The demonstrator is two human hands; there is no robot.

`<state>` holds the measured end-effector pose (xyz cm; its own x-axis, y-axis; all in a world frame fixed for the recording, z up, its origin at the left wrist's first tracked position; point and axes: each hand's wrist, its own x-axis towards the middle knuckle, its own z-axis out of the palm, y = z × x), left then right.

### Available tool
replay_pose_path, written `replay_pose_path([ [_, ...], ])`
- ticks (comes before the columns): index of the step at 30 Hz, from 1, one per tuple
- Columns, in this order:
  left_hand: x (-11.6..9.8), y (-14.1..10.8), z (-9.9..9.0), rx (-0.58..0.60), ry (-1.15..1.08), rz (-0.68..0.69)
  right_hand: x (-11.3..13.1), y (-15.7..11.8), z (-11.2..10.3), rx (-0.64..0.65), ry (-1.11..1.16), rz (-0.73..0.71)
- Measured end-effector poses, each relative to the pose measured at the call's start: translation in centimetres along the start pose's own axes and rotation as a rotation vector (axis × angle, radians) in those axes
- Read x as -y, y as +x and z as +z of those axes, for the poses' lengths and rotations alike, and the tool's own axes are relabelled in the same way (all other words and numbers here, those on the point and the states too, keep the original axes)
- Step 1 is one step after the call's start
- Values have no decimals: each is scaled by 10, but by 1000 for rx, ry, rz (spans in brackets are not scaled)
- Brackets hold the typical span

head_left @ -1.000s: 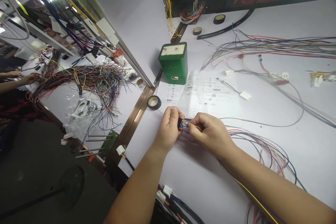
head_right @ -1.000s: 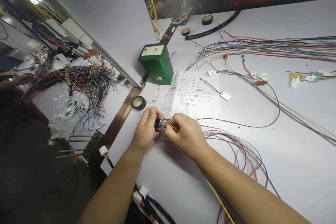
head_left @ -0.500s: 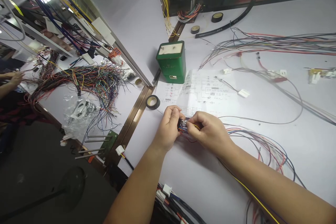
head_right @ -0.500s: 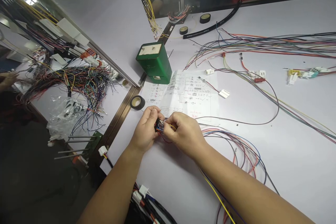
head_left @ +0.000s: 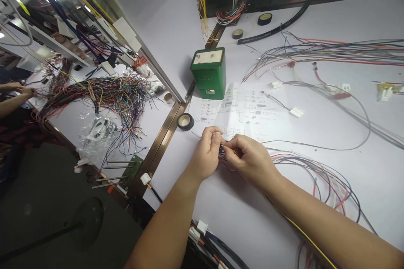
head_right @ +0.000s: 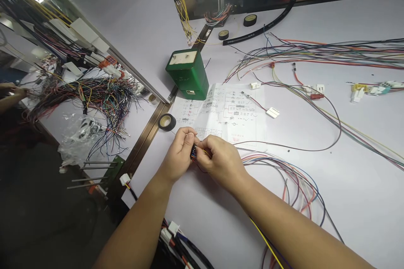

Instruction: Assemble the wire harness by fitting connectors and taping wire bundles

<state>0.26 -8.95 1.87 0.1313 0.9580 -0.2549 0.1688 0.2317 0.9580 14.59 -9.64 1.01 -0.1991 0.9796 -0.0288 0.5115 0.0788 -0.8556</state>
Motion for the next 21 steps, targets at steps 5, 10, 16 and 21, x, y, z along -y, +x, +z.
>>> replay_pose_path([
  [5, 1, 1, -2, -1, 13, -1, -3, -1, 3, -70, -152, -137],
  [10, 1, 2, -2, -50, 4, -30, -3, -1, 4, -71, -134, -117],
  [16, -2, -1, -1, -20, 27, -44, -3, -1, 4, -59, -139, -120],
  [21, -2, -2, -2, -10, 35, -39, -3, 0, 0, 16, -93, -102],
])
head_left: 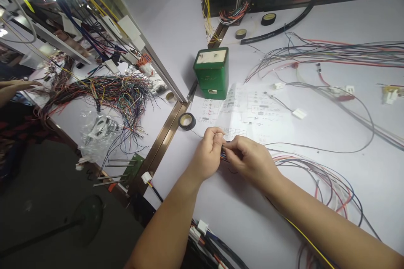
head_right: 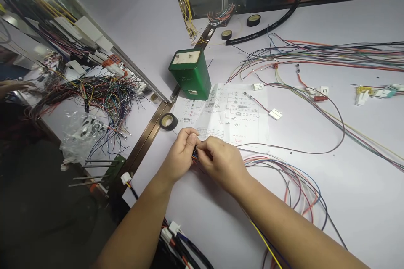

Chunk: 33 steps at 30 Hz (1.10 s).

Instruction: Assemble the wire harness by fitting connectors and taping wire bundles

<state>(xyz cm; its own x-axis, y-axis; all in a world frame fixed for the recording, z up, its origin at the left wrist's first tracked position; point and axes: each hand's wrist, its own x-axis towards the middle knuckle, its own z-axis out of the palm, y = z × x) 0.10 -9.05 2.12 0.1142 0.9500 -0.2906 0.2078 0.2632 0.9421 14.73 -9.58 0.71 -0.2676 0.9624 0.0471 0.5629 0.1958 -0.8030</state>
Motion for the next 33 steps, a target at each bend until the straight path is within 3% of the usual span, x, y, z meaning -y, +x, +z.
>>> replay_pose_path([
  [7, -1, 1, -1, -48, -22, 7, -1, -1, -4, -5, 163, 91],
  [20, -1, -1, 0, -14, 177, 69, 0, -1, -2, 27, 89, 39],
  [25, -2, -1, -3, -40, 111, 157, -1, 3, -4, 15, 212, 36],
  [29, -16, -6, -8, 1, 104, 218, 16, 10, -27, 112, 172, -6],
  [33, -48, -26, -12, -11, 201, 370, 44, 3, -75, 196, -14, -143],
])
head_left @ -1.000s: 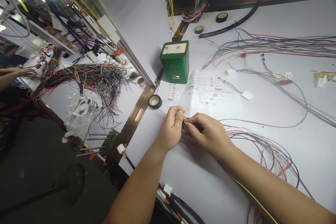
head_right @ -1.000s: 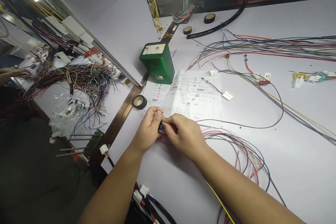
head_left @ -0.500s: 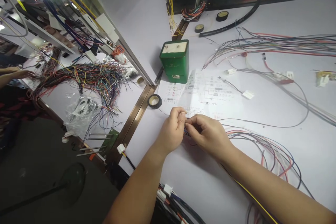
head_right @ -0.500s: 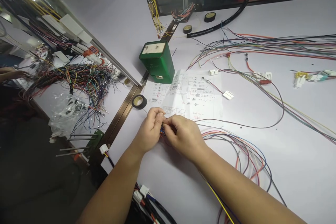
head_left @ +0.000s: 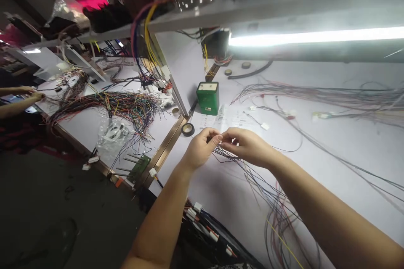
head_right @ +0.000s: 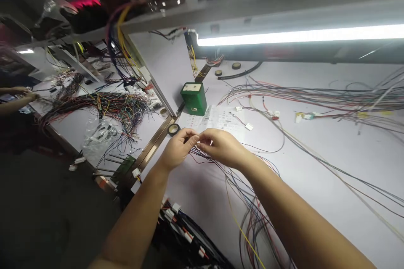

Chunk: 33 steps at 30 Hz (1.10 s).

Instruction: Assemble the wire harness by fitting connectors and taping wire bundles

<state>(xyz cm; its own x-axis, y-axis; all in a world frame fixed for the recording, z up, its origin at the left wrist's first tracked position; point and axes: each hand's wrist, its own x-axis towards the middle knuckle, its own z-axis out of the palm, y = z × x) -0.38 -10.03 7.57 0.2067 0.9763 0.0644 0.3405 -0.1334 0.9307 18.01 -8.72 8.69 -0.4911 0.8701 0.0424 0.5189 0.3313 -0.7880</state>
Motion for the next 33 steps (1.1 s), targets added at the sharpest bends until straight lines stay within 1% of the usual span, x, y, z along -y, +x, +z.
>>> replay_pose_path([
  [3, -41, -11, -9, -5, 141, 138, 27, -19, -33, -32, -136, -116],
  [6, -85, -23, -15, 62, 353, 303, 60, -37, -55, 17, -203, -240],
  [8, -111, -29, -17, 71, 510, 443, 82, -47, -62, 57, -166, -267],
  [12, -149, -36, -22, -84, 846, 813, 118, -64, -67, 95, 79, -223],
  [14, -166, -40, -28, -125, 994, 990, 131, -73, -69, 124, 199, -225],
  [16, -185, -46, -35, -127, 1083, 1092, 144, -83, -72, 86, 233, -257],
  [17, -195, -49, -38, -122, 1101, 1097, 150, -88, -73, 38, 219, -293],
  [19, -217, -58, -44, -122, 1084, 1041, 161, -96, -76, -38, 164, -381],
  [21, -238, -65, -47, -149, 1047, 965, 169, -103, -75, -27, 158, -420],
  [23, -258, -71, -50, -157, 1041, 932, 172, -109, -71, 13, 211, -392],
  [25, -274, -77, -55, -147, 1061, 940, 168, -118, -64, -7, 229, -343],
  [27, -289, -83, -60, -164, 1082, 947, 158, -130, -55, -57, 126, -283],
  [29, -301, -91, -67, -234, 1103, 932, 139, -146, -43, -90, -64, -191],
  [31, -311, -100, -75, -315, 1126, 898, 112, -164, -29, -115, -250, -105],
  [33, -319, -106, -86, -352, 1148, 869, 82, -182, -12, -138, -337, -41],
])
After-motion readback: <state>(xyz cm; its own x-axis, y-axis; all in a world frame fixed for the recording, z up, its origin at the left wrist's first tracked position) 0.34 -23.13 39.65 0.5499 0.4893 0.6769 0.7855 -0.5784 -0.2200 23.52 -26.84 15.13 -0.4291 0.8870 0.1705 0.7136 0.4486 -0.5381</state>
